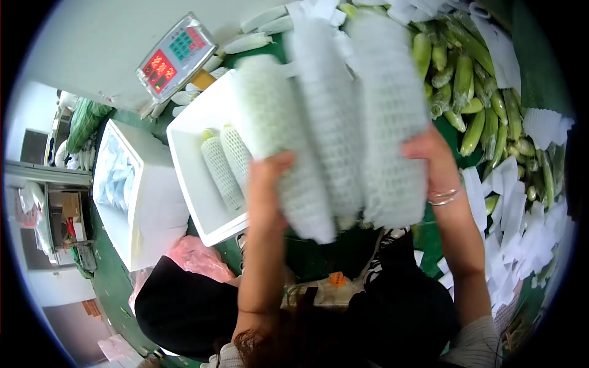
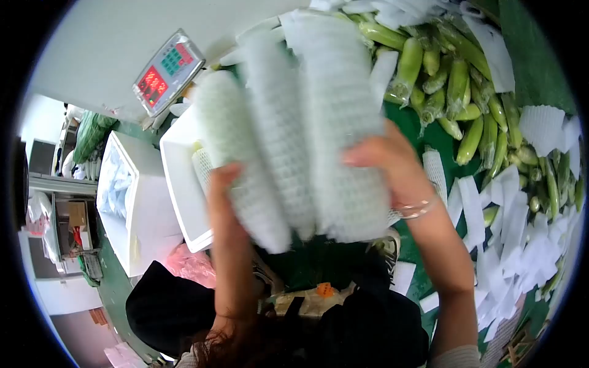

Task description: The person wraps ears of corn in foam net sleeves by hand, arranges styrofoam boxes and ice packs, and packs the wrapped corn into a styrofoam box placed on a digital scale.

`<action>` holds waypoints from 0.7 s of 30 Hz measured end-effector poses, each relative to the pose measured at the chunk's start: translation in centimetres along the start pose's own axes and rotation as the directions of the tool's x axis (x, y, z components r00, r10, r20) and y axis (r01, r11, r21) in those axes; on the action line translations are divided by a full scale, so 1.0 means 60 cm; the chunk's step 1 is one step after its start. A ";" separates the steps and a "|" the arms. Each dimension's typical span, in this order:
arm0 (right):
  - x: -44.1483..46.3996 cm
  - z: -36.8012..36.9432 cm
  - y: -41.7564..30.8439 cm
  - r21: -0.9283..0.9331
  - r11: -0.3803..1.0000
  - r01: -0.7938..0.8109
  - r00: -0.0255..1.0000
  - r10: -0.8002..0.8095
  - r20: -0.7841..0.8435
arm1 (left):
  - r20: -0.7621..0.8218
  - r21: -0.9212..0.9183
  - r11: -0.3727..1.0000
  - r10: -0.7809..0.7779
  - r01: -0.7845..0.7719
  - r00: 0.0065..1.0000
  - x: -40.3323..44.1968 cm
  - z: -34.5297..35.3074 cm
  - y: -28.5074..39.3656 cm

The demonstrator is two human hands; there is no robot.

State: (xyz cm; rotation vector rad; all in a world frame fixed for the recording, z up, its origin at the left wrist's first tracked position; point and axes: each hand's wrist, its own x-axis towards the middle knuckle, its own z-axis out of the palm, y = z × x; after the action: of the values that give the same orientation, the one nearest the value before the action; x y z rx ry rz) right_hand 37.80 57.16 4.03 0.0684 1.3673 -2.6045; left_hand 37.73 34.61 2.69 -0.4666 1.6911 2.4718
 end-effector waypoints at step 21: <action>0.155 0.197 0.248 -0.668 -0.219 0.712 0.552 -0.413 0.724 | 0.470 0.878 -0.366 0.781 -0.308 0.411 0.192 -0.300 0.070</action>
State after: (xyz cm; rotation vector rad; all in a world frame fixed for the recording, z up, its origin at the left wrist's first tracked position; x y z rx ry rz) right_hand 32.20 37.82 -2.47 -1.4004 3.2247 -1.1387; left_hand 29.16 15.50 -3.15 0.3864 3.9084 0.3098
